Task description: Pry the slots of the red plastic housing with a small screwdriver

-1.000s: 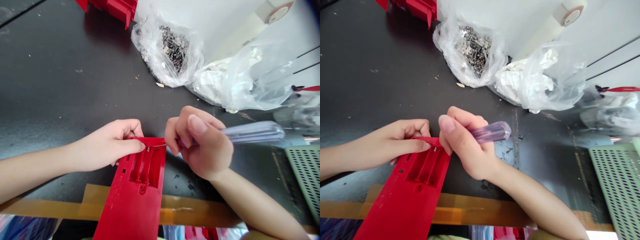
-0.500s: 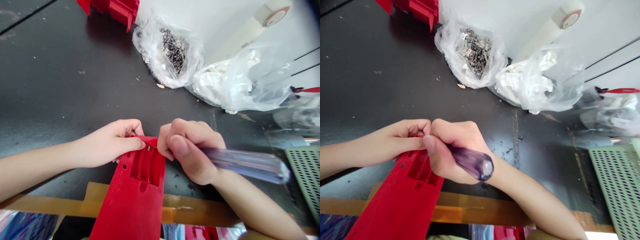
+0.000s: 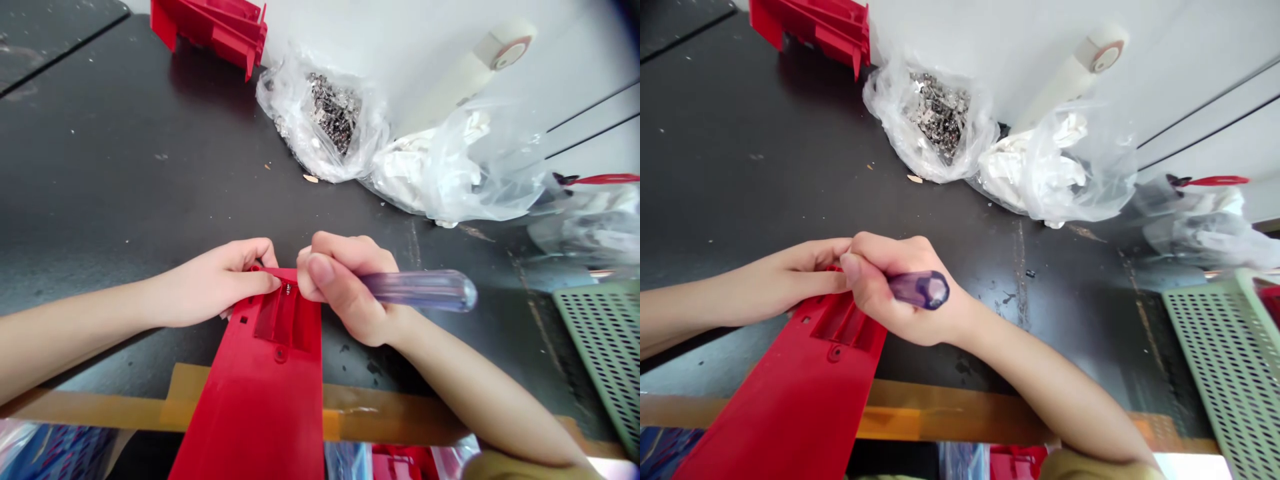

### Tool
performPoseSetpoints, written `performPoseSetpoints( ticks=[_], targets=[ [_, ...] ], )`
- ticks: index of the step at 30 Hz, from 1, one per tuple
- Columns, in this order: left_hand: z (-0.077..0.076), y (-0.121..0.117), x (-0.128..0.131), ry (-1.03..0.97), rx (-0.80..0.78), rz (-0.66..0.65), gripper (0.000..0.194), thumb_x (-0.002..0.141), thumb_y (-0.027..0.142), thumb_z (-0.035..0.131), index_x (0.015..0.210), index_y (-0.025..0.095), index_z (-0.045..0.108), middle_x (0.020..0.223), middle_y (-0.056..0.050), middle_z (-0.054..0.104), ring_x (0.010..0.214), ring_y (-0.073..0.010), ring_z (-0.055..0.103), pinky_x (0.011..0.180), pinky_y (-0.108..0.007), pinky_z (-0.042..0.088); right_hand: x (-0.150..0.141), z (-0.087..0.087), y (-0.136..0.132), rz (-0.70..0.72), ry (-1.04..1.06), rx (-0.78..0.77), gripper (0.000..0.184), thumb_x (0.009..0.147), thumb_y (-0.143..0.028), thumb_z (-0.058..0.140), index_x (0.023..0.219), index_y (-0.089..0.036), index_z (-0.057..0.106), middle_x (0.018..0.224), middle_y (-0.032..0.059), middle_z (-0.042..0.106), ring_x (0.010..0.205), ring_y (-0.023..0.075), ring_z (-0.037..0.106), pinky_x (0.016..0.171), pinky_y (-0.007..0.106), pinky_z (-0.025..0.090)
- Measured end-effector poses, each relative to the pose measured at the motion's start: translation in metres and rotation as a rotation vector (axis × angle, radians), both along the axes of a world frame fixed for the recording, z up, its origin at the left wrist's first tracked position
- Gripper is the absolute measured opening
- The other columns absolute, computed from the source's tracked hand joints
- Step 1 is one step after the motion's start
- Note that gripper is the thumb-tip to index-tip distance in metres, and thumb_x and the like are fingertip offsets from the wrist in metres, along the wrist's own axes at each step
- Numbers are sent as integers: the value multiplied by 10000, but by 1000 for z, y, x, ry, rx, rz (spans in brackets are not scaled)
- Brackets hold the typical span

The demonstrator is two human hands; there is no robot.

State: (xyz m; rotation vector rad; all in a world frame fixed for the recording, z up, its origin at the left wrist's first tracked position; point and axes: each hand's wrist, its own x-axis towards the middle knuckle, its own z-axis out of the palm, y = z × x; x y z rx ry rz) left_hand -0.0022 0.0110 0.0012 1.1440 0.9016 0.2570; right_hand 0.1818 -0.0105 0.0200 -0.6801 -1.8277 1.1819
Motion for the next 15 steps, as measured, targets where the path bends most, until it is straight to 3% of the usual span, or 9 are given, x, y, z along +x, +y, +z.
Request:
performPoseSetpoints(
  ticks=[5, 9, 12, 15],
  targets=[
    [-3, 1, -1, -8, 13, -39, 188, 857, 358, 612, 848, 208, 499, 603, 63, 545, 485, -88, 467, 456, -199, 337, 2, -5, 0, -31, -1, -104, 363, 973, -236, 486, 639, -211, 346, 557, -61, 368, 474, 62, 285, 445, 242, 253],
    [-4, 0, -1, -26, -7, -97, 227, 901, 375, 594, 836, 194, 473, 587, 85, 528, 476, -57, 437, 440, -159, 348, 3, -7, 7, -143, 235, -305, 432, 952, -302, 509, 564, -212, 342, 453, -64, 349, 399, 68, 264, 413, 253, 233],
    [-5, 0, -2, -53, 10, -128, 268, 917, 419, 595, 853, 188, 475, 599, 83, 557, 477, -53, 464, 435, -150, 364, 1, -1, 11, -261, 350, -365, 460, 880, -352, 562, 509, -217, 325, 366, -65, 311, 350, 72, 244, 380, 258, 191],
    [-5, 2, -5, -75, 25, -157, 303, 951, 471, 542, 867, 191, 466, 623, 71, 599, 490, -56, 502, 469, -159, 405, 0, 4, 8, -275, 341, -374, 419, 856, -369, 600, 524, -222, 389, 385, -51, 439, 332, 75, 277, 327, 249, 174]
  ],
)
